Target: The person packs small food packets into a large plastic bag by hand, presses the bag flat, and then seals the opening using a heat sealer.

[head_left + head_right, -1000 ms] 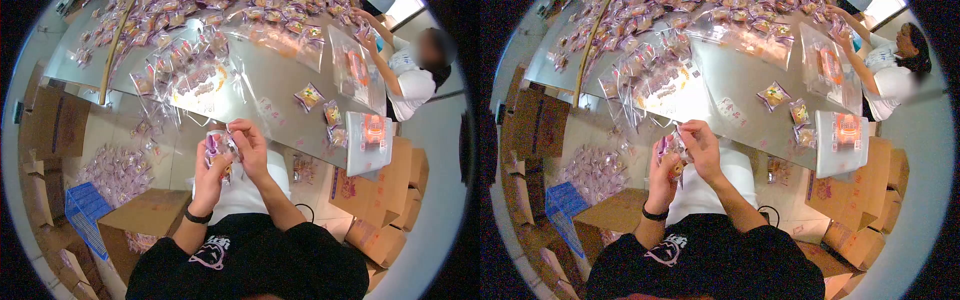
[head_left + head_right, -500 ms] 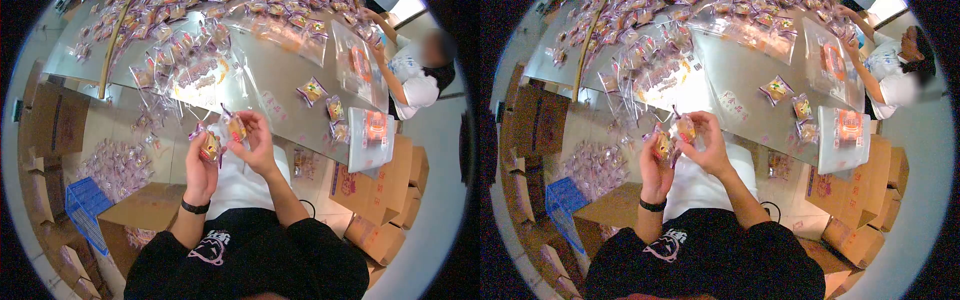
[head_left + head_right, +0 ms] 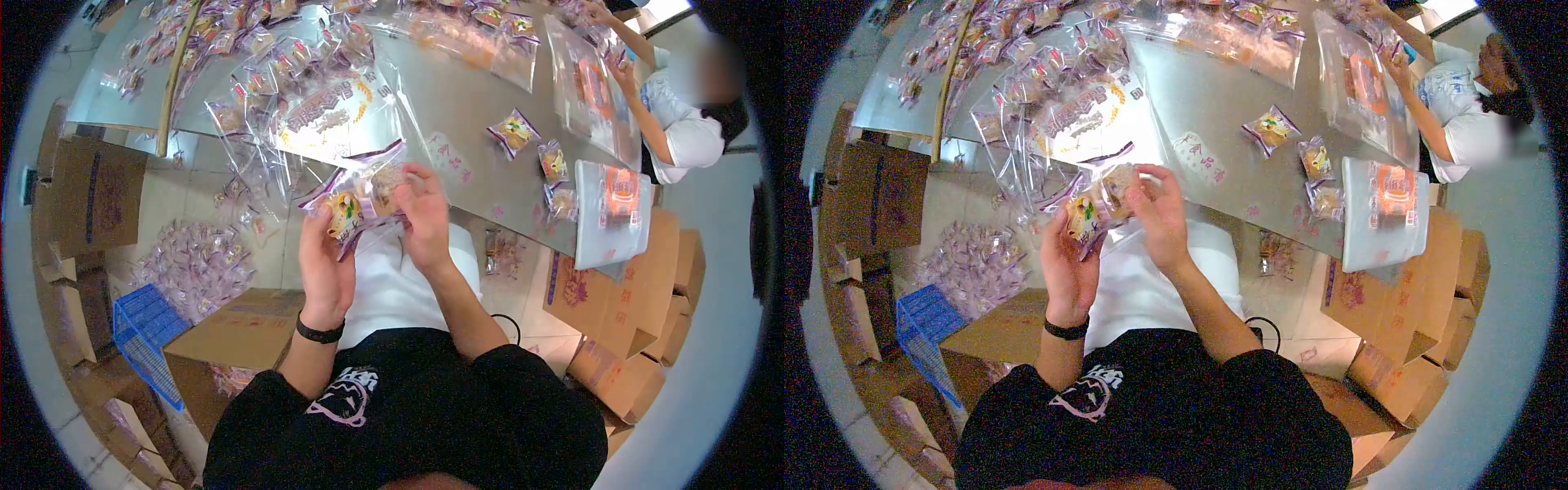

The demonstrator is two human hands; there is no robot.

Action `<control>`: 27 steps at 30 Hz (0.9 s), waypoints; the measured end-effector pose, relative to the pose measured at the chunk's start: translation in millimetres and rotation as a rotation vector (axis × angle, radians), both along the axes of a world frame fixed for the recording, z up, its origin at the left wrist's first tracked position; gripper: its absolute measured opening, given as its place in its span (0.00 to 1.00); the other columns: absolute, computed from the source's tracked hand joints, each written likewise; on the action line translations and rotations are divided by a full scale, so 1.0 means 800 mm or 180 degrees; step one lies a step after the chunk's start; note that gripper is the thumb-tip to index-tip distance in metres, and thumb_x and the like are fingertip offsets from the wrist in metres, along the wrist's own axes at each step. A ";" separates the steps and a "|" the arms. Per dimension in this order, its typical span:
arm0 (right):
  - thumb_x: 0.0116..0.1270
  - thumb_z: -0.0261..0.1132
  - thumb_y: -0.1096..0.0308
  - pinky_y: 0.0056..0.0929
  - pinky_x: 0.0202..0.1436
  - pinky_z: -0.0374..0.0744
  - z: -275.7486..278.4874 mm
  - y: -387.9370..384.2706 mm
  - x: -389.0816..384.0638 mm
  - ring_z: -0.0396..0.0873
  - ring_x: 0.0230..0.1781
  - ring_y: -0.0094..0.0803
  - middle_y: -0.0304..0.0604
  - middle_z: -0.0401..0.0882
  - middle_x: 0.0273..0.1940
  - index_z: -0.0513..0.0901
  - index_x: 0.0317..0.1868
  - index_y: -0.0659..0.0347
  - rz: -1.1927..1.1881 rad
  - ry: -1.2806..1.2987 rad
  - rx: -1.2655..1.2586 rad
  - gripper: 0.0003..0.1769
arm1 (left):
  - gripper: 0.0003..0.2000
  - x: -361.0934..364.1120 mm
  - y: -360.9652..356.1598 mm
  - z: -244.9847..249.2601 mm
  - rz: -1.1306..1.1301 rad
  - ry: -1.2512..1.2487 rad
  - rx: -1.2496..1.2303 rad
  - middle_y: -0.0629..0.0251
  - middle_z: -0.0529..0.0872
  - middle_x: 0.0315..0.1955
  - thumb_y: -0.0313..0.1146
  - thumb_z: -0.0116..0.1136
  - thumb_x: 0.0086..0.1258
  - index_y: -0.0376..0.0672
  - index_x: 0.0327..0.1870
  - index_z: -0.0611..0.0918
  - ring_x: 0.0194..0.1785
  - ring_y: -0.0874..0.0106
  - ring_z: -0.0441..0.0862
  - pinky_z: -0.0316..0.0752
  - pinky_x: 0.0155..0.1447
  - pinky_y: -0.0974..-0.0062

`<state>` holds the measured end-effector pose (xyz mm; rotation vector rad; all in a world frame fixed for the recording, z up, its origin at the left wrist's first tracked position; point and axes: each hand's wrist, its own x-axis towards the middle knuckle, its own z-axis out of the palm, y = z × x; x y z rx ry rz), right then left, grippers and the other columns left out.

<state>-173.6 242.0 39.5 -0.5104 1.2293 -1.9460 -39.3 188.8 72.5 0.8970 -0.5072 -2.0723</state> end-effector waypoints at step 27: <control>0.42 0.89 0.62 0.48 0.72 0.74 -0.017 -0.003 -0.012 0.72 0.69 0.56 0.58 0.68 0.70 0.69 0.70 0.56 0.0002 0.3439 -0.0371 0.54 | 0.32 0.009 0.016 0.029 -0.1066 -0.1062 -0.1864 0.56 0.73 0.71 0.33 0.55 0.77 0.32 0.78 0.62 0.73 0.67 0.71 0.66 0.75 0.68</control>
